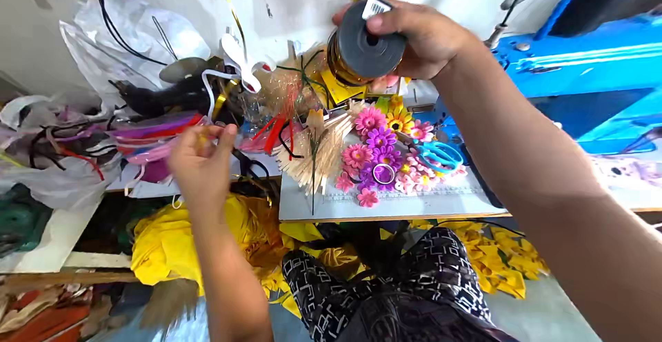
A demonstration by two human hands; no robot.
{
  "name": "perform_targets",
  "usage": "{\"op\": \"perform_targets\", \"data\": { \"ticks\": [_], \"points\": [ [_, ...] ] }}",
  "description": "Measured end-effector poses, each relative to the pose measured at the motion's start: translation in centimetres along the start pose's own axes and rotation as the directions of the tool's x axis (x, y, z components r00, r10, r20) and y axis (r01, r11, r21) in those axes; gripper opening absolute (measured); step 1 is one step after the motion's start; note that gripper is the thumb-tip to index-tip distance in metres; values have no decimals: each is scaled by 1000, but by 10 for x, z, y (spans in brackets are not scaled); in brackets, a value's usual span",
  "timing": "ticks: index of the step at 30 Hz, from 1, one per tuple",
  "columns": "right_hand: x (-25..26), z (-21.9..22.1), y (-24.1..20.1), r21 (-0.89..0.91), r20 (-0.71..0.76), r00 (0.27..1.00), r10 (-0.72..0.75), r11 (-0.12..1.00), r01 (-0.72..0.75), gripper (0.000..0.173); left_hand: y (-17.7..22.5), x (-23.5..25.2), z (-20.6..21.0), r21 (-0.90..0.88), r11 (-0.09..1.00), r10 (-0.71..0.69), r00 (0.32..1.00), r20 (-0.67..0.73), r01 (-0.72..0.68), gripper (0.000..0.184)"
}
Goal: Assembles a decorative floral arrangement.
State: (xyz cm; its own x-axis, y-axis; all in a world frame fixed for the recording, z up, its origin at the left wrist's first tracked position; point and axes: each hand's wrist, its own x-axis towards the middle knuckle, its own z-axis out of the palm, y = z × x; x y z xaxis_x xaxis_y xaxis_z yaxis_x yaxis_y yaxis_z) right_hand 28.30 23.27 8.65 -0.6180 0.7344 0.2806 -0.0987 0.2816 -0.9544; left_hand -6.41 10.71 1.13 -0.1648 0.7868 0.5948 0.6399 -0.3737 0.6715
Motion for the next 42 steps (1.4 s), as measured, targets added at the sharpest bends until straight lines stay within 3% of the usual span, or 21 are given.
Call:
{"op": "perform_targets", "data": {
  "ticks": [3,5,7,11,14,17,20,23,25,27,31,33,35,37,40,41,42],
  "points": [
    [5,11,-4,79,59,998,-11,997,6,38,7,-2,-64,-372,928,71,993,93,-32,11],
    [5,33,-4,56,122,992,33,998,-40,36,0,-22,-102,-507,862,66,992,109,-1,25],
    [8,64,4,-27,188,970,156,988,-154,36,3,-51,-115,-552,831,-51,998,41,65,34],
    [52,126,60,-257,265,883,388,911,-323,42,9,-95,-74,-507,803,-398,915,-64,314,33],
    [105,152,115,-295,149,894,423,882,-368,45,-13,-126,-33,-453,728,-571,821,14,514,32],
    [161,161,162,-391,-69,950,306,868,-308,47,-34,-151,-4,-384,753,-538,836,105,534,29],
    [206,154,194,-530,-179,958,222,799,-284,51,-35,-155,15,-403,756,-543,838,55,516,25],
    [224,144,209,-537,-257,952,169,794,-286,56,-29,-146,19,-582,632,-577,812,88,512,27],
    [225,138,210,-591,-332,925,183,725,-355,62,-19,-136,18,-667,526,-602,785,147,528,30],
    [224,132,206,-628,-361,910,204,668,-399,69,-12,-125,16,-687,485,-605,775,182,541,34],
    [204,123,186,-774,-189,971,146,587,-239,84,-23,-101,21,-545,599,-544,797,261,587,33],
    [178,124,165,-792,-112,990,88,594,-143,69,-27,-93,26,-479,652,-502,808,307,588,32],
    [127,135,138,-725,-29,1000,8,689,-26,44,-23,-91,30,-442,694,-449,822,351,568,31],
    [69,147,118,-577,64,997,42,817,2,37,-19,-89,36,-414,729,-389,828,404,545,30],
    [-7,156,105,-301,101,985,139,948,-103,31,-10,-93,59,-411,746,-322,824,467,524,28],
    [-27,159,82,-275,32,962,272,927,-254,24,-5,-96,68,-410,749,-309,822,478,520,27],
    [-34,168,40,-285,-97,810,578,764,-579,18,1,-100,77,-401,759,-304,824,478,513,27]
  ]
}}
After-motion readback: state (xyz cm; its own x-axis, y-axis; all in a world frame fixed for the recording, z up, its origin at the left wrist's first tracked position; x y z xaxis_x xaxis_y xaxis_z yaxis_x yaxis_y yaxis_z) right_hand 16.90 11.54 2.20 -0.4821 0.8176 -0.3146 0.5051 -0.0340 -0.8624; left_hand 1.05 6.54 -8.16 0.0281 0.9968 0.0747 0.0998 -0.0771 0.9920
